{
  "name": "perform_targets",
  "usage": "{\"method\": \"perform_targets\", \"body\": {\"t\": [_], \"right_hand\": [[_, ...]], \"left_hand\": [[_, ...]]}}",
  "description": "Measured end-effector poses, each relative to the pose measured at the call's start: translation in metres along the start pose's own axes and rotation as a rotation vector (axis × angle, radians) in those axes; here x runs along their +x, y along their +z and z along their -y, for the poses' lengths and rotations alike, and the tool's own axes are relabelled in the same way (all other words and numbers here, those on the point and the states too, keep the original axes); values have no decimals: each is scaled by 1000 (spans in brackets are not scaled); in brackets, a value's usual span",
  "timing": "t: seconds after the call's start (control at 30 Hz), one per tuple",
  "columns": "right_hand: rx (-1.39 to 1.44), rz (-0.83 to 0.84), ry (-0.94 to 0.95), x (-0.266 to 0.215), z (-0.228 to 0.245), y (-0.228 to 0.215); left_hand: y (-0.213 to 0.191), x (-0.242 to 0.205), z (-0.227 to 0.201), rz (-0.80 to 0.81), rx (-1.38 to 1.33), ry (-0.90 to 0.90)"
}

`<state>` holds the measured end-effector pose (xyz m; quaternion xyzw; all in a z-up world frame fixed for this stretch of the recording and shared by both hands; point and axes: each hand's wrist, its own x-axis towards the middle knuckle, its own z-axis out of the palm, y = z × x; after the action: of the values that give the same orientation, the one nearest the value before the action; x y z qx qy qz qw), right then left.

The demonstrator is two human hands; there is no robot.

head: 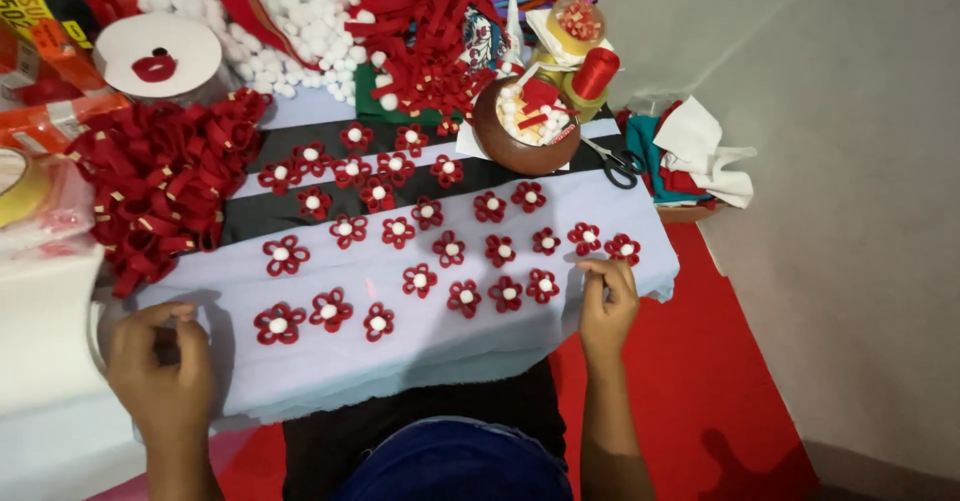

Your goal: Attaching small red and white fabric flowers onto a black decorative strip as part of a handicraft project.

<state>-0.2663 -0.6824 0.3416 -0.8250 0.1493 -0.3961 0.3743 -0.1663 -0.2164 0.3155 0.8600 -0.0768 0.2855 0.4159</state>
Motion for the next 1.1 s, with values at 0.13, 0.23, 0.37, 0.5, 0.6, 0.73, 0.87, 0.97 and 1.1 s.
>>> {"method": "perform_targets", "body": {"t": [0.13,0.23,0.37,0.5,0.6,0.73,0.87,0.97,1.1], "right_hand": [[-25,3,-3,1,-2,1],[-25,8,4,0,-1,1],[4,23,34,7,6,5],[9,154,-89,43,34,12],[-27,303,-190,90,51,29],[-187,507,-456,165,68,74],[-273,657,-498,230,44,143],[-483,754,-532,255,22,184],[-609,768,-596,268,-22,231]], "left_hand": [[-1,2,-8,16,-41,-55],[-1,4,-7,31,-26,-43],[1,3,-4,12,-35,-38],[2,5,-5,34,-34,-84],[1,7,-9,40,-19,-99],[2,6,-8,23,-33,-118],[3,7,-7,18,-47,-104],[3,8,-7,13,-26,-77],[2,8,-11,30,-18,-121]]}}
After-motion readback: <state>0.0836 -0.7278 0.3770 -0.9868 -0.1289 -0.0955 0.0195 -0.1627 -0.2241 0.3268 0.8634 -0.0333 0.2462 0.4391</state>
